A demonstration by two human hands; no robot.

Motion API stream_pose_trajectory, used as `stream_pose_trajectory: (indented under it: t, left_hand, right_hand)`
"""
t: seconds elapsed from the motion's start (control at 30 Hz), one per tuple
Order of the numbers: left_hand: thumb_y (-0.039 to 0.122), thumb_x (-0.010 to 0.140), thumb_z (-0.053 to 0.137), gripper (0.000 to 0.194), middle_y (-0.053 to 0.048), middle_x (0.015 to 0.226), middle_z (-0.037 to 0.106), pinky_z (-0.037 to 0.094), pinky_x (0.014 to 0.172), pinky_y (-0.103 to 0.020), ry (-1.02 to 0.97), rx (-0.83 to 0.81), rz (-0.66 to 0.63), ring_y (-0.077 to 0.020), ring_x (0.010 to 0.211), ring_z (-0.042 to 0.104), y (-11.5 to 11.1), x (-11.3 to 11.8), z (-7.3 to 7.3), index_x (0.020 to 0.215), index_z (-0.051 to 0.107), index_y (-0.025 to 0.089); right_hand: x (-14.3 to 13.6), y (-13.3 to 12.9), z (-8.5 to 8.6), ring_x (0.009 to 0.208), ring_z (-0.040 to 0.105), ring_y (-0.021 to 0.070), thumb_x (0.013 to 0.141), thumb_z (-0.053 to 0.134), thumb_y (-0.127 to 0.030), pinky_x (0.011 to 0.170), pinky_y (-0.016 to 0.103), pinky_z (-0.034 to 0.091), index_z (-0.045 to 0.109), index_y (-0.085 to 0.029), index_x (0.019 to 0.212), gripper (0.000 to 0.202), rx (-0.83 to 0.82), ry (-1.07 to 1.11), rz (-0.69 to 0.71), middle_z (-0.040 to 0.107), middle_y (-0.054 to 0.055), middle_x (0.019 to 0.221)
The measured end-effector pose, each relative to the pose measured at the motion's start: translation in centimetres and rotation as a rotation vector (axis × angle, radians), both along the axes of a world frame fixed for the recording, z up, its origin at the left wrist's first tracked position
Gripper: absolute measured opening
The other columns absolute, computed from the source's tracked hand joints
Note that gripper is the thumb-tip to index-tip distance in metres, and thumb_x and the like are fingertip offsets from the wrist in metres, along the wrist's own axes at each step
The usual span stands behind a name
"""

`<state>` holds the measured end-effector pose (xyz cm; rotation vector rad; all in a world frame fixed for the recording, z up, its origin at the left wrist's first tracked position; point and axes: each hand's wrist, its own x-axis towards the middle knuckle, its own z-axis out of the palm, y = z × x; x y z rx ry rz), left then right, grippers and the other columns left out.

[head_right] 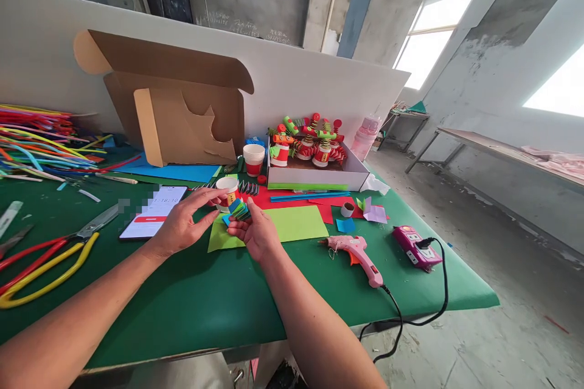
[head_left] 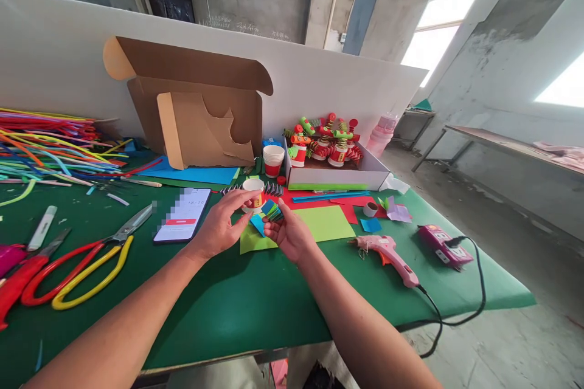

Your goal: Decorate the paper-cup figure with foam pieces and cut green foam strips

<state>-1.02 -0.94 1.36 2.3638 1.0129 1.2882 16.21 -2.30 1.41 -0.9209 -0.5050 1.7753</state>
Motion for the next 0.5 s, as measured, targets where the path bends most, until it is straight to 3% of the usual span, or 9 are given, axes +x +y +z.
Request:
stream_pose_trajectory:
  t: [0.23,0.37,0.5]
  left_hand:
    - [0.035,0.089,0.062,0.049,-0.010,0.139,0.056,0.054,0.095,-0.039,0.047,-0.127,-0.175,-0.0247,0.118,0.059,-0.14,0.15,-0.12,0.136,0.055,0.027]
    - [0.044,0.088,0.064,0.048,-0.010,0.132,0.061,0.056,0.092,-0.037,0.047,-0.160,-0.187,-0.0242,0.116,0.060,0.05,0.21,-0.40,0.132,0.059,0.027]
    - [0.049,0.088,0.063,0.043,-0.008,0.116,0.068,0.056,0.091,-0.036,0.063,-0.182,-0.150,-0.0209,0.099,0.065,0.11,0.19,-0.45,0.123,0.067,0.025]
  right_hand:
    - [-0.08,-0.15,-0.43,0.036,0.040,0.0068,0.093,0.055,-0.058,0.039,0.019,0.043,0.061,-0.015,0.071,0.048,-0.060,-0.118,0.080,0.054,-0.002,0.048]
    - [-0.36,-0.44,-0.44,0.035,0.034,0.0069,0.091,0.055,-0.063,0.038,0.019,0.040,0.062,-0.017,0.073,0.050,-0.025,-0.185,0.093,0.048,-0.005,0.043]
    - [-0.37,-0.53,-0.64,0.036,0.034,0.0070,0.087,0.056,-0.067,0.039,0.020,0.041,0.062,-0.017,0.074,0.052,0.001,-0.190,0.111,0.048,-0.005,0.043]
